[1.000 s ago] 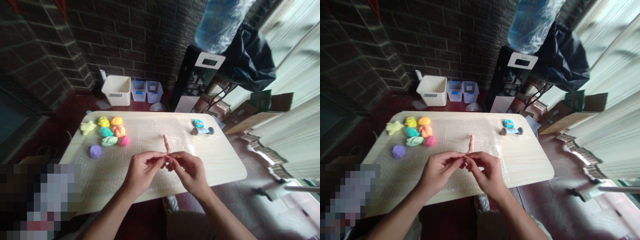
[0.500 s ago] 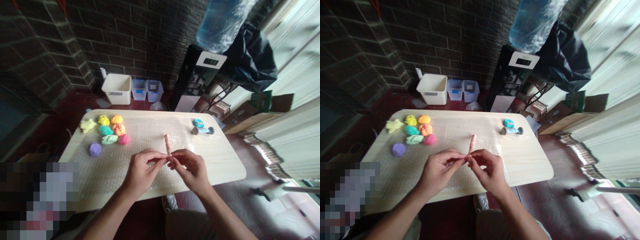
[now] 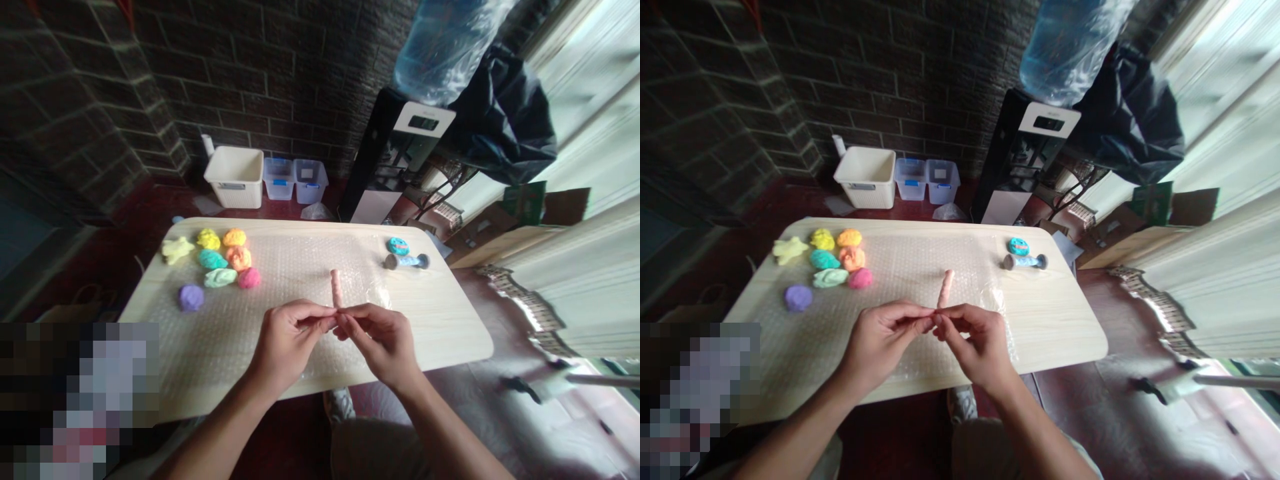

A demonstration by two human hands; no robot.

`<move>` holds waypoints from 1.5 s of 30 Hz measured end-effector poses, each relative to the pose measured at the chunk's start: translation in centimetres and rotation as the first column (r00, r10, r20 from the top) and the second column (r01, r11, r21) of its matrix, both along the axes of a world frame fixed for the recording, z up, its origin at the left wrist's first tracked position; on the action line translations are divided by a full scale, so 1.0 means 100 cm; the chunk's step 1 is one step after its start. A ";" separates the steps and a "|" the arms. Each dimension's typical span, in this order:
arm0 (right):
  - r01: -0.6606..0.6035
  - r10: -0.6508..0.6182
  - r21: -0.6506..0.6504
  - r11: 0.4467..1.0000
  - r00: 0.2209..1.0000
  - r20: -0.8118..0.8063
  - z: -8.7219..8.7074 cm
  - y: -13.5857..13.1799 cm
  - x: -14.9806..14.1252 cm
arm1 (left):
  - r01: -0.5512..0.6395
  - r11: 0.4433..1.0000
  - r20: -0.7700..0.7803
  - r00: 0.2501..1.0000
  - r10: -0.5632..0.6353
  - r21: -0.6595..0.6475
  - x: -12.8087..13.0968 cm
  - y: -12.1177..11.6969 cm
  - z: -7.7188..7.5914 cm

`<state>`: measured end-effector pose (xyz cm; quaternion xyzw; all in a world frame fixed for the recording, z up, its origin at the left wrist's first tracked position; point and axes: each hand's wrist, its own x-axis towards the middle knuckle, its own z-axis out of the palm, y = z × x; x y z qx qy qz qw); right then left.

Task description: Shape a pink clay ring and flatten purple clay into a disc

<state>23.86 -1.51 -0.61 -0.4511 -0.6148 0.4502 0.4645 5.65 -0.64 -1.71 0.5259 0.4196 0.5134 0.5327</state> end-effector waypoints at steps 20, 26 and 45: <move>0.015 -0.019 -0.066 0.998 0.998 -0.065 0.004 -0.004 -0.004 | -0.026 0.994 0.001 1.000 0.026 0.108 0.002 -0.001 -0.002; 0.030 -0.034 0.053 0.998 0.996 0.084 0.006 -0.003 0.001 | -0.032 0.984 -0.102 0.994 0.051 0.177 -0.001 0.000 -0.001; 0.080 -0.130 -0.202 0.976 0.961 -0.246 0.005 0.001 -0.009 | 0.053 0.997 0.150 0.988 -0.045 -0.050 0.006 -0.004 -0.005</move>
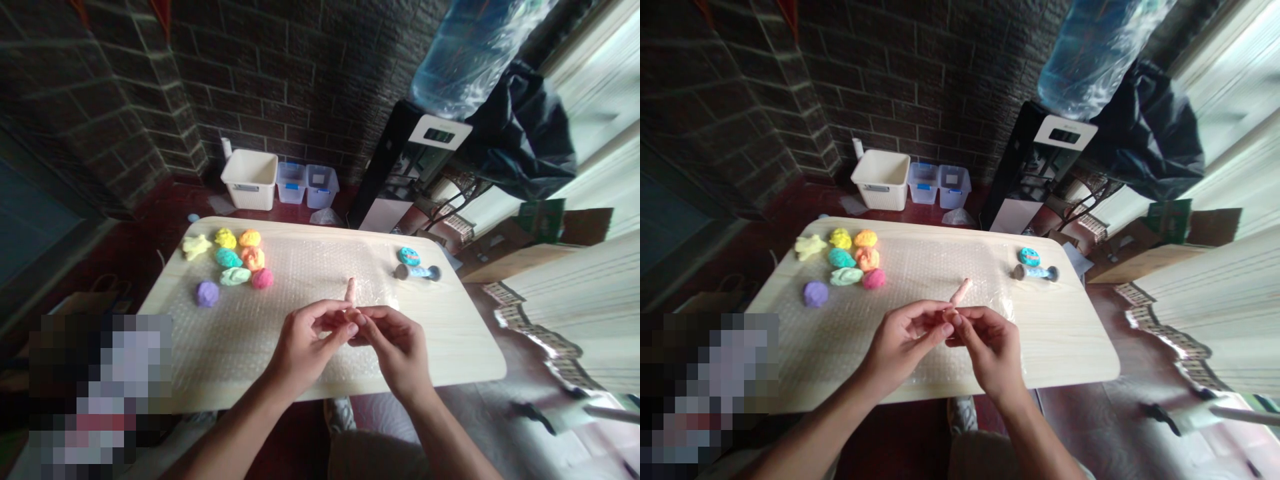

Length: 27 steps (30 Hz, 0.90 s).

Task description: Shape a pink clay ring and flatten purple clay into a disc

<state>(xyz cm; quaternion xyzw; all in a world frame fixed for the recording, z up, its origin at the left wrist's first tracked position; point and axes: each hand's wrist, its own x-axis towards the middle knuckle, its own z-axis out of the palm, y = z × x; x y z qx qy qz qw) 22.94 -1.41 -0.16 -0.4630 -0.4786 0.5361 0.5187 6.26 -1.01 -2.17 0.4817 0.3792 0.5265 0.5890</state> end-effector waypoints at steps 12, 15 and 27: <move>-0.073 0.049 0.172 0.982 0.989 0.139 -0.002 0.000 0.004 | -0.060 0.998 -0.015 0.998 0.060 0.007 -0.002 0.002 0.004; -0.049 0.024 0.158 0.986 0.988 0.152 -0.001 -0.001 0.002 | -0.063 0.996 -0.104 0.992 0.070 0.066 -0.003 0.001 0.004; -0.131 0.128 -0.067 0.989 0.991 -0.047 0.001 0.001 0.002 | -0.099 0.979 -0.264 0.954 0.144 0.177 -0.008 0.002 0.007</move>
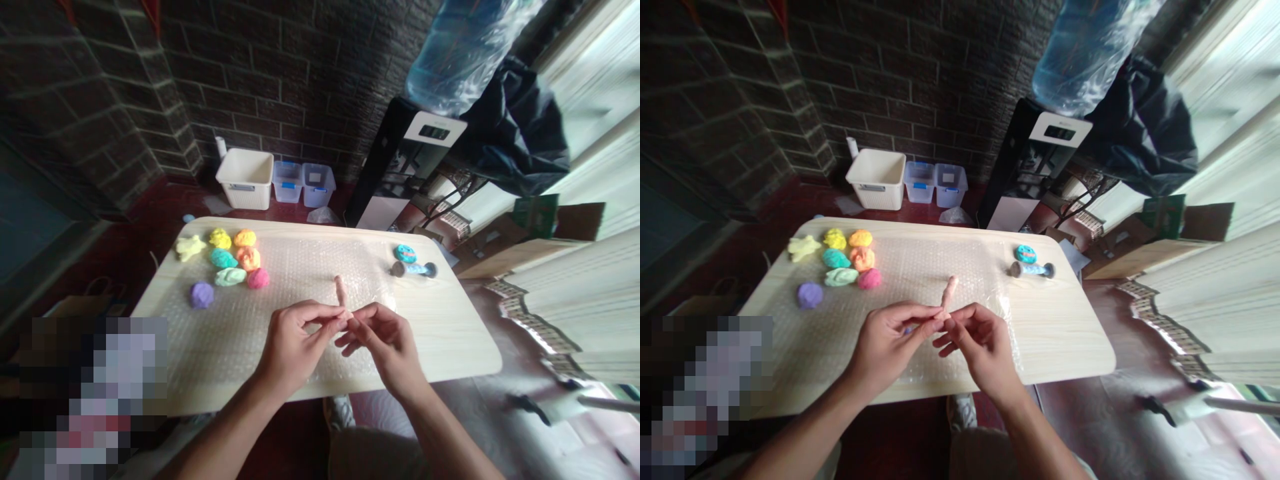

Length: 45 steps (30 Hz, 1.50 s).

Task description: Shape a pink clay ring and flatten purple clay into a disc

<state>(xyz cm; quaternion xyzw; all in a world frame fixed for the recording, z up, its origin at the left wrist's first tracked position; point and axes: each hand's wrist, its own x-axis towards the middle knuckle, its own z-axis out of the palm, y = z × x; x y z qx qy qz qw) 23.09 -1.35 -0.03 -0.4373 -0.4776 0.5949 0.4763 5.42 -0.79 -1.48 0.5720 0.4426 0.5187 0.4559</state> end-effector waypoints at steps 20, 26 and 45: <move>0.062 -0.070 0.102 0.993 0.995 0.077 0.000 -0.003 -0.004 | 0.020 1.000 0.021 1.000 -0.020 0.014 -0.005 0.001 0.003; 0.092 -0.092 0.080 0.993 0.996 0.002 -0.002 -0.001 -0.005 | 0.068 0.998 0.064 0.996 -0.066 -0.019 -0.003 0.001 0.004; 0.081 -0.071 0.018 0.997 0.942 -0.328 0.016 0.005 0.015 | 0.060 0.944 -0.357 0.932 0.063 0.324 -0.008 0.010 -0.011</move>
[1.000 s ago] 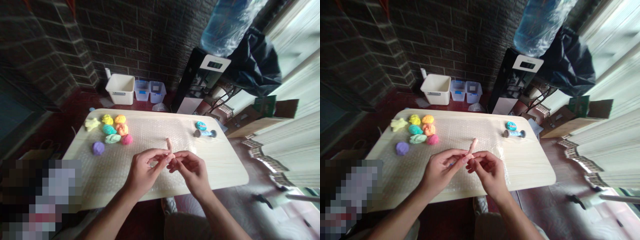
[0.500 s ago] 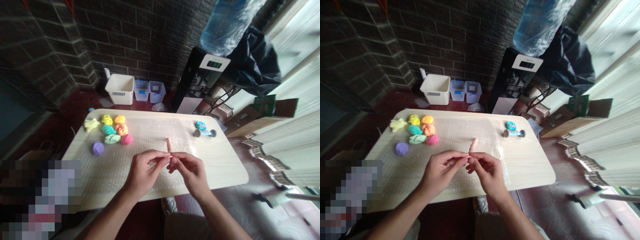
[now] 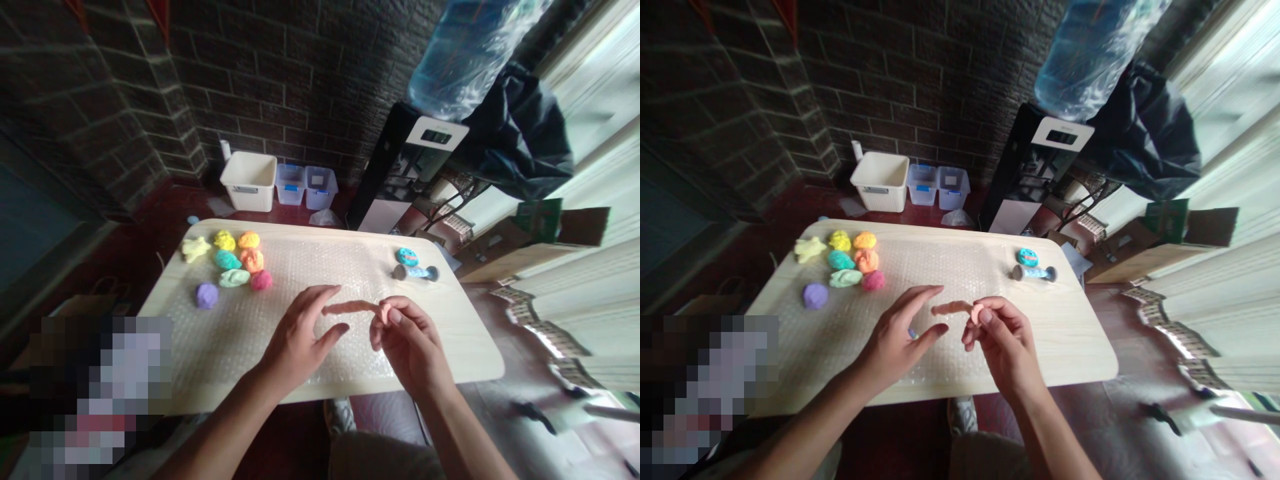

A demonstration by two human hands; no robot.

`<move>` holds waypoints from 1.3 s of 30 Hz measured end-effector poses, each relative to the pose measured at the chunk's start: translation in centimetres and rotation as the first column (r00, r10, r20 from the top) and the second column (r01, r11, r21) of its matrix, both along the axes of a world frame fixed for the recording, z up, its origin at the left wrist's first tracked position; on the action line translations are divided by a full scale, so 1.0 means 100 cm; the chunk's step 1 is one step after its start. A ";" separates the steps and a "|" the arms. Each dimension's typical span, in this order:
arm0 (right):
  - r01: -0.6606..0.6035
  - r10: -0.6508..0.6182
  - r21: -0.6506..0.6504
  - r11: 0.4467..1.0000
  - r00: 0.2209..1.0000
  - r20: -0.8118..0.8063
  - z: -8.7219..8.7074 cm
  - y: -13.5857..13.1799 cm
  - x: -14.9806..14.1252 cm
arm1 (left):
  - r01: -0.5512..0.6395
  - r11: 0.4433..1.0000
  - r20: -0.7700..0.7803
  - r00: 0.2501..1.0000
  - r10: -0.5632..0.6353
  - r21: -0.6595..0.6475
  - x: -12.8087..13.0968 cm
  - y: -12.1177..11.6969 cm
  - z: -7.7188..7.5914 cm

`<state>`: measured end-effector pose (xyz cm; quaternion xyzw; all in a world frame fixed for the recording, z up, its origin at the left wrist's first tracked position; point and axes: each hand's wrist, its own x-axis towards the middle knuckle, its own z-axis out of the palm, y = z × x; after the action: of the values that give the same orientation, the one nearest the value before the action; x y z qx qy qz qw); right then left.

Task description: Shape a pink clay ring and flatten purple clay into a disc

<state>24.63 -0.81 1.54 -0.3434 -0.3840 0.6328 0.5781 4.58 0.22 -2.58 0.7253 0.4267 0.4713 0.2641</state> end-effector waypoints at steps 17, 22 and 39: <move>0.014 -0.047 0.114 0.993 0.955 0.293 -0.022 0.004 0.008 | 0.116 0.989 -0.157 0.979 -0.130 -0.094 -0.003 -0.006 0.015; 0.007 -0.049 0.116 0.993 0.932 0.359 -0.021 0.006 0.005 | 0.097 0.994 -0.237 0.966 -0.106 -0.048 -0.010 -0.006 0.015; -0.197 0.127 0.115 0.974 0.886 0.446 -0.026 0.024 -0.047 | -0.012 1.000 -0.394 0.919 0.023 0.029 -0.057 -0.016 0.021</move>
<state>19.97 1.55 -1.03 -0.3961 -0.5796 0.5538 0.4477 -1.17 -1.39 -0.45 0.8049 0.4715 0.3234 0.1590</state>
